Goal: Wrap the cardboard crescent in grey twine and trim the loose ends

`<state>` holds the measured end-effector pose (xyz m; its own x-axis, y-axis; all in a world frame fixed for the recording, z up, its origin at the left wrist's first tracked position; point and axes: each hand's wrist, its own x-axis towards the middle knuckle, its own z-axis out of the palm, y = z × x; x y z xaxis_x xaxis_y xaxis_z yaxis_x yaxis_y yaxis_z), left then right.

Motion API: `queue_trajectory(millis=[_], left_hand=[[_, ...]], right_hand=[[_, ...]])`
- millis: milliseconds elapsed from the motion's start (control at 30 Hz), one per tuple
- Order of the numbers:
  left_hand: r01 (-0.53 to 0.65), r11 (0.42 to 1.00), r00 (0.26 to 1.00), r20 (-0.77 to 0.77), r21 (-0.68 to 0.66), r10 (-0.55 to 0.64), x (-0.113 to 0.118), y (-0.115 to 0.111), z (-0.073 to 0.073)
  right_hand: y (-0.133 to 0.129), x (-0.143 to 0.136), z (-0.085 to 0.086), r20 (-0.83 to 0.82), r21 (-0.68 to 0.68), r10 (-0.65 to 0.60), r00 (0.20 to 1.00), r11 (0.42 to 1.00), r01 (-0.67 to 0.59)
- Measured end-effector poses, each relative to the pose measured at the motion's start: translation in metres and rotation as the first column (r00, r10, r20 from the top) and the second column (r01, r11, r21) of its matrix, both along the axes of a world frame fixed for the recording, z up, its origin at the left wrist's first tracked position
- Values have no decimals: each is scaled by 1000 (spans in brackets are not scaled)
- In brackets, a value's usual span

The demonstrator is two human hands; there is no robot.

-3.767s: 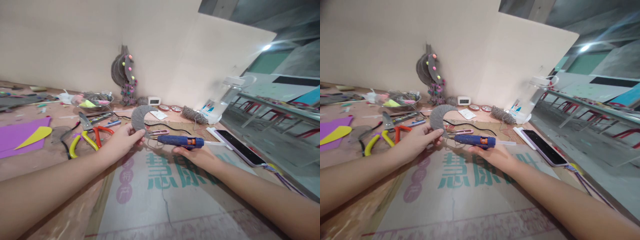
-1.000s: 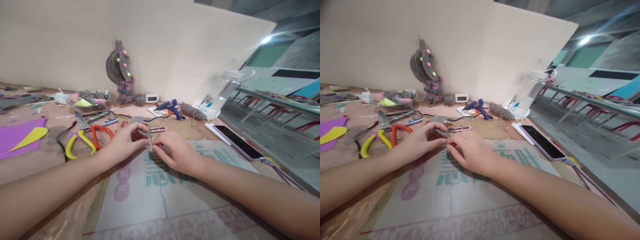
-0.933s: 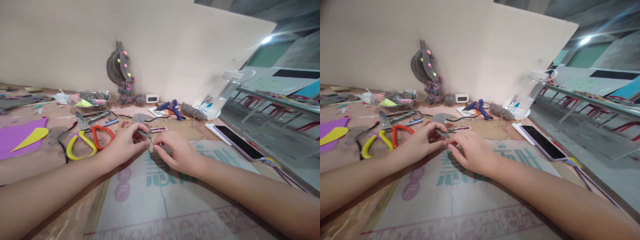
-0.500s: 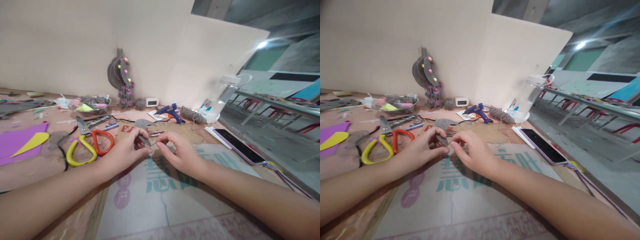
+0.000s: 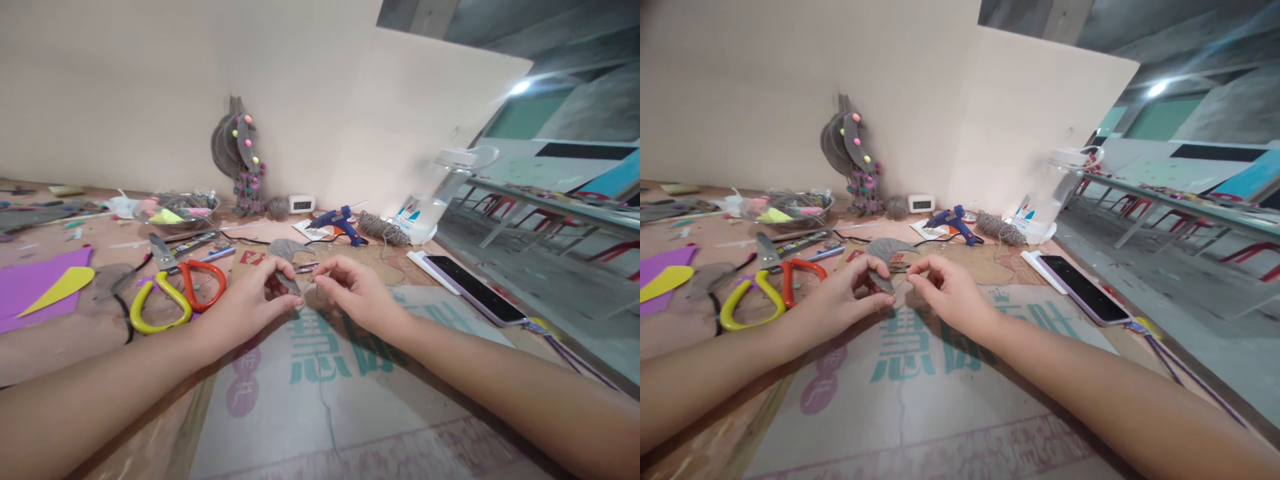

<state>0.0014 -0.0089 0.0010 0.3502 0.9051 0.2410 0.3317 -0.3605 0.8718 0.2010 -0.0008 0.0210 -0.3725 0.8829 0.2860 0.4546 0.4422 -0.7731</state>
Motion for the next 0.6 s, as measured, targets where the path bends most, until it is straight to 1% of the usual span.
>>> queue_trajectory(millis=[67,100,167,200,267,400,500,600], left_hand=[[-4,1000,1000,-8,-4,4,0,0,-1],[-6,1000,1000,-11,-8,6,0,0,-1],[-5,1000,1000,-20,-13,5,0,0,-1],[-4,1000,1000,-27,-11,3,0,0,-1],[-8,1000,999,-38,10,8,-1,0,1],[-9,999,998,-68,46,12,-2,-1,1],[-5,999,998,-57,50,8,-3,0,-2],[-10,999,998,-67,48,13,-3,1,-2]], right_hand=[[1,-1,0,-170,-194,58,984,977,-91],[1,-2,-1,-252,-258,79,965,955,-145],[0,-3,-1,-351,-309,91,932,928,-207],[0,-3,-1,-361,-310,92,928,927,-213],[-1,-3,-1,-314,-274,96,944,943,-187],[-3,-1,0,-72,-81,77,994,993,-83],[-3,-1,2,53,47,52,997,997,-55],[-2,-2,3,109,107,52,993,992,-64]])
